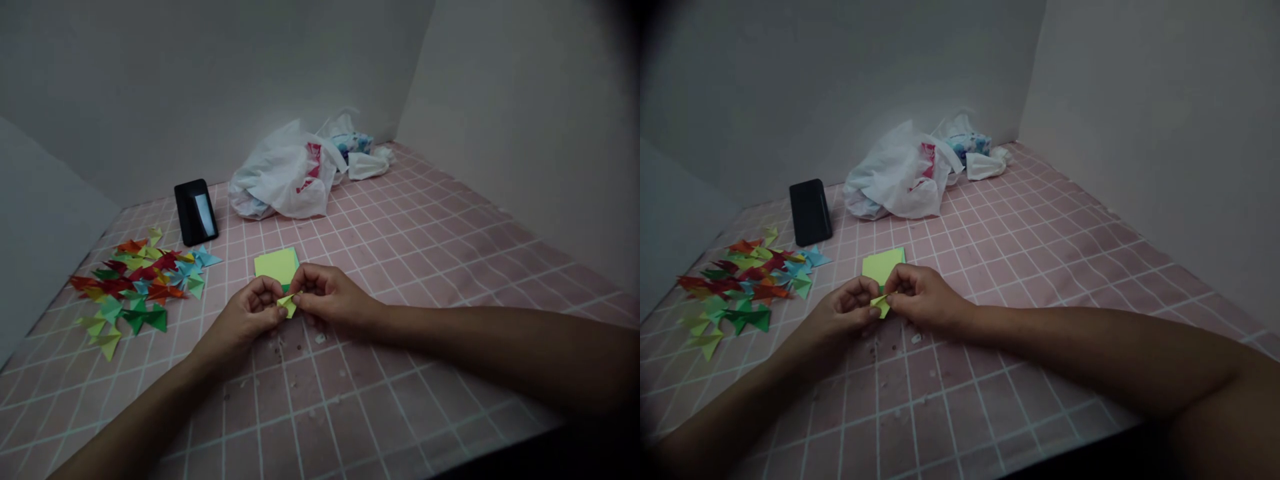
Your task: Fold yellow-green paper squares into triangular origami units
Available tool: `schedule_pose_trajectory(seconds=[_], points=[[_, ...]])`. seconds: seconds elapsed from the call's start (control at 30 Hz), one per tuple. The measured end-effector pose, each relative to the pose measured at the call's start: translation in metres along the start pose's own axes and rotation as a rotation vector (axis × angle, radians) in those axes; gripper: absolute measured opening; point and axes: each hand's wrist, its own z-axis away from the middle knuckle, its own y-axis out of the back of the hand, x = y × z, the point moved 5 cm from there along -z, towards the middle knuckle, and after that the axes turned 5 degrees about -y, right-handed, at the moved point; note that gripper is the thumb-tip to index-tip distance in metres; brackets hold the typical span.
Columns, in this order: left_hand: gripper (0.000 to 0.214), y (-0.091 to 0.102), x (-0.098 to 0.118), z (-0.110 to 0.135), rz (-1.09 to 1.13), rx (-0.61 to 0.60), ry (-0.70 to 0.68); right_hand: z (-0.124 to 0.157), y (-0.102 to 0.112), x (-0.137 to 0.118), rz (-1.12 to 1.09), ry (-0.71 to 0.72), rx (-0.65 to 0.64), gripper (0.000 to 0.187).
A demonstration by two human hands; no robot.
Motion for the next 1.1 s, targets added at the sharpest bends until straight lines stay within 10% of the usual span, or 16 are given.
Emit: schedule_pose_trajectory(seconds=[1.1], points=[[0.021,-0.0003,0.0005,0.0019,0.015,0.085,0.008,-0.0029,0.001,0.0035,-0.125,0.064,-0.01,0.009]])
